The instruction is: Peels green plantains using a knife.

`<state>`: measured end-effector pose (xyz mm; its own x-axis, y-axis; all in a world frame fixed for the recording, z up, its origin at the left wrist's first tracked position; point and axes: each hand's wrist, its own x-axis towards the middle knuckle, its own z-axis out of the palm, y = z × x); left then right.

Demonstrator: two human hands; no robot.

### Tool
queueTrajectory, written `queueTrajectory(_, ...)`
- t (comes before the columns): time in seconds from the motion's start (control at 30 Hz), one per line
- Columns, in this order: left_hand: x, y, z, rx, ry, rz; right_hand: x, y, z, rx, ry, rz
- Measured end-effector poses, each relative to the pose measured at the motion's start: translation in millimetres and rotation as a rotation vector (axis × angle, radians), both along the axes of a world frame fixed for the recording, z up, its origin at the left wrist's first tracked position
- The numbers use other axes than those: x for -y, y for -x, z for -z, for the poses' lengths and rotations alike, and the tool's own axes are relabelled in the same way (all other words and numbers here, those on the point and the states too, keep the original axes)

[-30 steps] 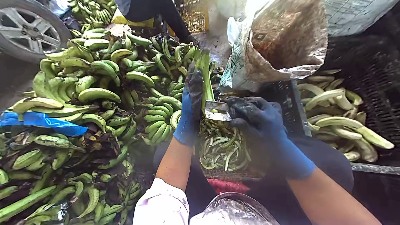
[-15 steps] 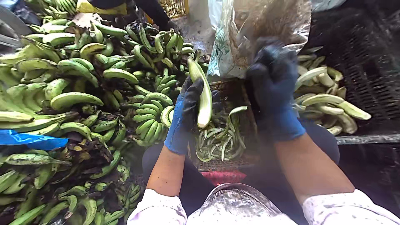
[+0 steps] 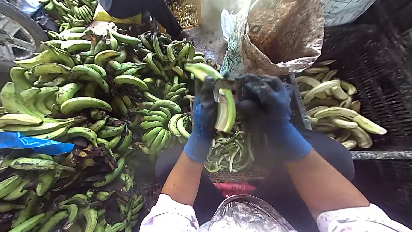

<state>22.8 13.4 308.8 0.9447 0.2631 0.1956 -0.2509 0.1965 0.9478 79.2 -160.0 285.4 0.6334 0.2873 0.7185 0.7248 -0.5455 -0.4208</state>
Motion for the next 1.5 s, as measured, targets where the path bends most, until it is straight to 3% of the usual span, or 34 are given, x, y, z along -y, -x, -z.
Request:
queueTrajectory(0.07,-16,12,3,-0.098,-0.121,0.214,7,-5,-1,0.070,-0.014,0.004)
queueTrajectory(0.1,-27,16,7,-0.139,-0.083,0.360,10,-9,-1,0.084,-0.016,-0.016)
queueTrajectory(0.17,-38,18,12,-0.296,-0.018,0.633,20,-22,-3,-0.013,0.011,-0.064)
queueTrajectory(0.23,-37,20,12,-0.391,-0.159,0.781,29,-36,-5,-0.172,0.059,-0.051)
queueTrajectory(0.33,-32,18,8,-0.324,-0.065,0.518,24,-36,-5,-0.238,0.028,0.063)
queueTrajectory(0.43,-24,6,-6,-0.144,0.117,0.136,1,1,2,-0.015,-0.040,0.081)
queueTrajectory(0.53,-12,-7,-14,0.100,0.381,0.000,-11,21,14,0.240,0.003,0.030)
queueTrajectory(0.6,-11,-6,-8,0.104,0.365,0.057,-9,16,8,0.215,0.009,-0.003)
queueTrajectory(0.7,-12,5,-2,-0.010,0.082,0.187,1,9,1,0.116,-0.020,0.017)
queueTrajectory(0.8,-20,7,4,-0.075,-0.007,0.270,8,5,5,0.113,-0.024,0.026)
queueTrajectory(0.87,-29,9,12,-0.068,-0.084,0.374,11,-3,2,-0.007,0.011,-0.023)
queueTrajectory(1.03,-48,19,-10,-0.047,-0.307,0.571,17,-11,-14,-0.156,0.052,-0.127)
queueTrajectory(1.1,-43,14,-13,-0.069,-0.326,0.654,24,-27,-8,-0.367,0.074,-0.082)
queueTrajectory(1.17,-40,11,-10,-0.076,-0.289,0.604,27,-38,-7,-0.498,0.053,0.008)
queueTrajectory(1.2,-40,11,-7,-0.100,-0.187,0.512,26,-35,-6,-0.455,0.032,0.039)
queueTrajectory(1.3,-39,9,-6,-0.053,0.189,0.274,9,-7,2,-0.057,0.011,-0.005)
queueTrajectory(1.4,-36,8,-9,-0.010,0.536,0.234,-2,21,12,0.225,0.077,-0.067)
queueTrajectory(1.5,-28,10,-5,-0.053,0.496,0.217,-5,18,7,0.203,0.063,-0.101)
